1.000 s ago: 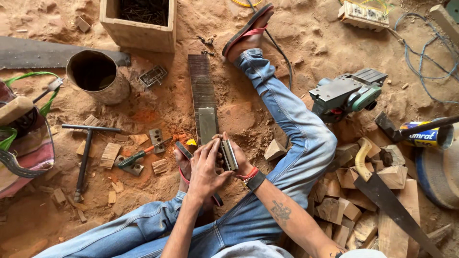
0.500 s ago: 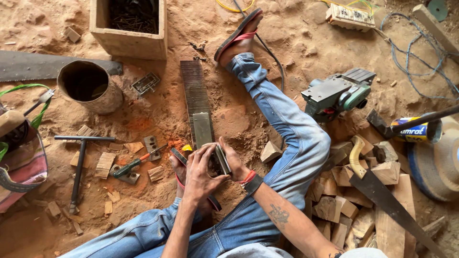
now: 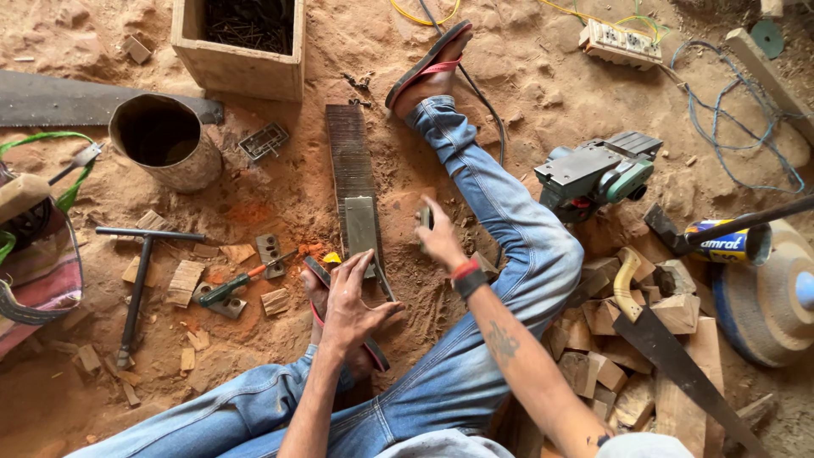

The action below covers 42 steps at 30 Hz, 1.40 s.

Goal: The person sits on the ground and sharpens a metal plane blade on a grinding stone. They repeatedly rub the blade against the stone, occasionally lifting it to inspect the edge, and use a screwdriver to adjust the blade assembly.

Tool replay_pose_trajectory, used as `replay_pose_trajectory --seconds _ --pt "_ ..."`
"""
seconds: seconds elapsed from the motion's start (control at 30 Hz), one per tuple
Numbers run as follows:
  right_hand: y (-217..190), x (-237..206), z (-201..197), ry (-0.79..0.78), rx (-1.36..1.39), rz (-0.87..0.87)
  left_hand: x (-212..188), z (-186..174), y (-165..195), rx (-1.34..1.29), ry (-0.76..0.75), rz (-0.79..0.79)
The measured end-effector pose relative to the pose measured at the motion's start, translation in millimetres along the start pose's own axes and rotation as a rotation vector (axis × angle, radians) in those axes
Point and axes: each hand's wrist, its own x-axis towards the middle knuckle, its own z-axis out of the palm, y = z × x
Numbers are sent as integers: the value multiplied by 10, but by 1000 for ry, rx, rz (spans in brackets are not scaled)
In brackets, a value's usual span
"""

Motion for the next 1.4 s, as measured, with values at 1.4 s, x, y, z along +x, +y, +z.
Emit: replay_pose_trajectory --seconds 1.4 --pt "-415 -367 1065 280 -515 -794 27 -265 -144 -378 226 -161"
